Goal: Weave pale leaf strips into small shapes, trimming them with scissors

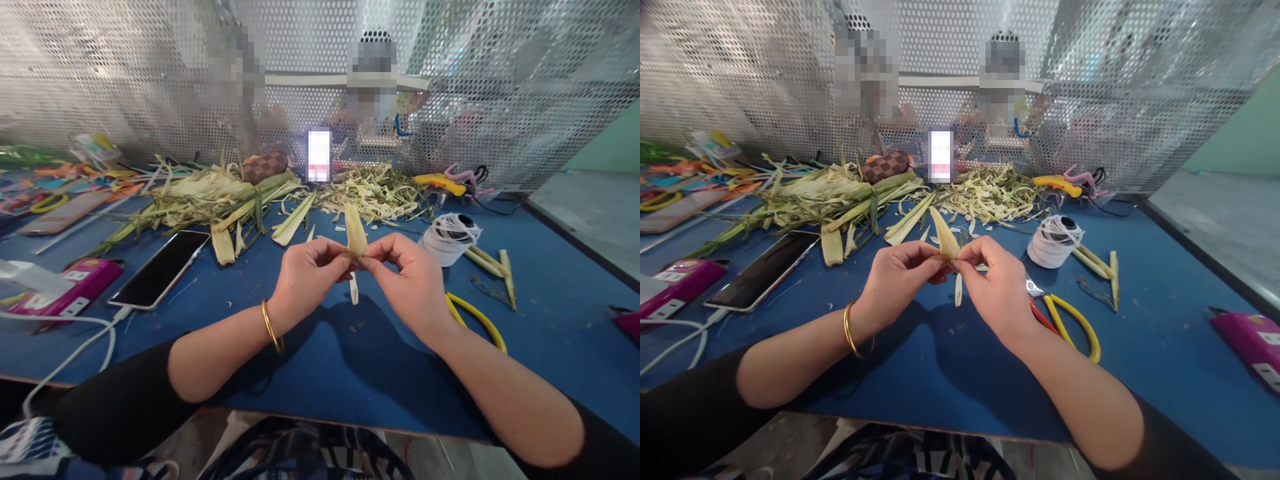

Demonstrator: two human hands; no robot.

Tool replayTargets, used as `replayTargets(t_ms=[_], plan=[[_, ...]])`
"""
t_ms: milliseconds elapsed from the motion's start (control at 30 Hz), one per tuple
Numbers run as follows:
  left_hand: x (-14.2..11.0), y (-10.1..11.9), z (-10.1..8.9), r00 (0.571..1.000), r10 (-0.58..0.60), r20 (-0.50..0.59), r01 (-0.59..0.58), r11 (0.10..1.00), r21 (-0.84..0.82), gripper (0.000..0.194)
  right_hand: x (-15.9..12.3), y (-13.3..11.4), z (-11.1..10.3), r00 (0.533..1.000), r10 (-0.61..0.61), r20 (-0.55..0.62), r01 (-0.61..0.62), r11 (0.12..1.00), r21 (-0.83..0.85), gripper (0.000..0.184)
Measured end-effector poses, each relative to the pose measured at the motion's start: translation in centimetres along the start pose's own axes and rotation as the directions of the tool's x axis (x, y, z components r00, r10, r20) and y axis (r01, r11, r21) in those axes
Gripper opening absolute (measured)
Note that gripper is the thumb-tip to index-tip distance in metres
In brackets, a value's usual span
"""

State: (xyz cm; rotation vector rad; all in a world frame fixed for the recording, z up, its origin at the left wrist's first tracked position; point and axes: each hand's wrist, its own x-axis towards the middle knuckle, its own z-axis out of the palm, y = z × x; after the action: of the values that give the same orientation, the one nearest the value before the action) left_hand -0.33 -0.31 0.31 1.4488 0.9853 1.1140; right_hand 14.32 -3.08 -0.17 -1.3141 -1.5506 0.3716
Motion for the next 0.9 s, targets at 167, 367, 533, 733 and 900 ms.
replayTargets(t_ms=[167, 367, 533, 733, 900], plan=[[-0.2, 0.2, 0.0, 1.0, -0.012, 0.014, 0.012, 1.0, -0.028, 0.013, 0.0, 0.2, 0.2, 0.999, 0.05, 0.004, -0.05, 0.994, 0.099, 0.007], [-0.1, 0.1, 0.0, 0.998, -0.032, 0.047, 0.035, 0.998, -0.058, 0.019, 0.2, 0.6, 0.4, 0.996, 0.089, 0.014, -0.09, 0.974, 0.206, 0.011], [0.0, 0.3, -0.2, 0.991, -0.1, 0.083, 0.11, 0.986, -0.125, 0.018, 0.6, 0.7, 0.4, 0.97, 0.212, 0.119, -0.243, 0.855, 0.458, 0.02], [0.1, 0.4, -0.5, 0.973, -0.193, 0.126, 0.215, 0.959, -0.187, 0.018, 0.7, 1.0, 0.3, 0.965, 0.184, 0.188, -0.255, 0.824, 0.506, 0.021], [0.2, 0.5, -0.6, 0.963, -0.247, 0.108, 0.266, 0.937, -0.225, 0.021, 0.4, 0.7, -0.1, 0.986, -0.155, 0.068, 0.143, 0.977, 0.156, 0.011]])
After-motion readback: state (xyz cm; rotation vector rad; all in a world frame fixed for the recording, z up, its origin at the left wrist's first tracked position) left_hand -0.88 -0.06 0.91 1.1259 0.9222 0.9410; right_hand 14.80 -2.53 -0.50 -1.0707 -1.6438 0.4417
